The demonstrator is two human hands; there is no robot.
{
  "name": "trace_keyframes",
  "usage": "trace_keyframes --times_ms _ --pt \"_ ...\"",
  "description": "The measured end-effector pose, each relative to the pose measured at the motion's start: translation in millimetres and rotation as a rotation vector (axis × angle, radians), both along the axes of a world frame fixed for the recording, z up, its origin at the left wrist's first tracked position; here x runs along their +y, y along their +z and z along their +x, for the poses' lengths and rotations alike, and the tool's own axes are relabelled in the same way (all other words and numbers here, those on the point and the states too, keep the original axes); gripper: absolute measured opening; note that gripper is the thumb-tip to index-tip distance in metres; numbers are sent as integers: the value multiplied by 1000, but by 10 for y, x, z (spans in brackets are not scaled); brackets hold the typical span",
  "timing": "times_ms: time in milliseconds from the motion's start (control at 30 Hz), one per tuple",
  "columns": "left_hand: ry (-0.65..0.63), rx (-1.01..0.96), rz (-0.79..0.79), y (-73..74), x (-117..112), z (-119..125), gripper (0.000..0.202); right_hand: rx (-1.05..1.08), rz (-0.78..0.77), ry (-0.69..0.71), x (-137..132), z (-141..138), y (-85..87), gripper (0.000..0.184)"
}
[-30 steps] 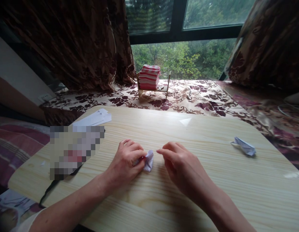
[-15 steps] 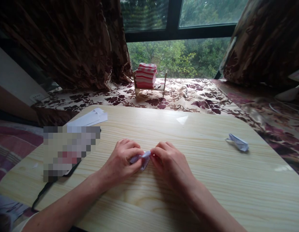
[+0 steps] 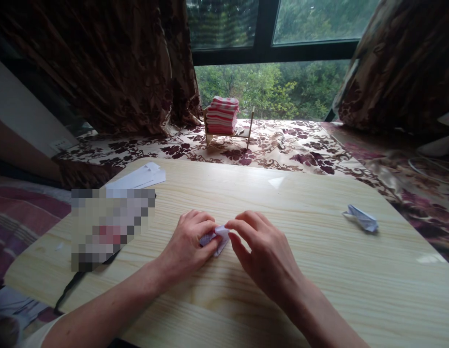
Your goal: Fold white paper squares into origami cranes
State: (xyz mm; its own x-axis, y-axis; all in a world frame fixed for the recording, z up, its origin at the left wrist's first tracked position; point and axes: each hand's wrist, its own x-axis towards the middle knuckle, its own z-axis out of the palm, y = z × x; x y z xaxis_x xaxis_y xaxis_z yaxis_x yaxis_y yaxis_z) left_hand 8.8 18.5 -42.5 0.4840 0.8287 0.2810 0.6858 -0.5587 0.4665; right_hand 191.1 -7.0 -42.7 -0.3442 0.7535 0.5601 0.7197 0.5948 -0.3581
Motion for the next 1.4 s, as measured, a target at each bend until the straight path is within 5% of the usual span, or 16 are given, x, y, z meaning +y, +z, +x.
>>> trace_keyframes --times_ms 933,1400 --pt "29 52 47 -13 -72 43 5 -305 3 -10 -71 -73 155 24" --pt "54 76 83 -41 -80 57 8 -199 -64 -130 -137 -92 208 24"
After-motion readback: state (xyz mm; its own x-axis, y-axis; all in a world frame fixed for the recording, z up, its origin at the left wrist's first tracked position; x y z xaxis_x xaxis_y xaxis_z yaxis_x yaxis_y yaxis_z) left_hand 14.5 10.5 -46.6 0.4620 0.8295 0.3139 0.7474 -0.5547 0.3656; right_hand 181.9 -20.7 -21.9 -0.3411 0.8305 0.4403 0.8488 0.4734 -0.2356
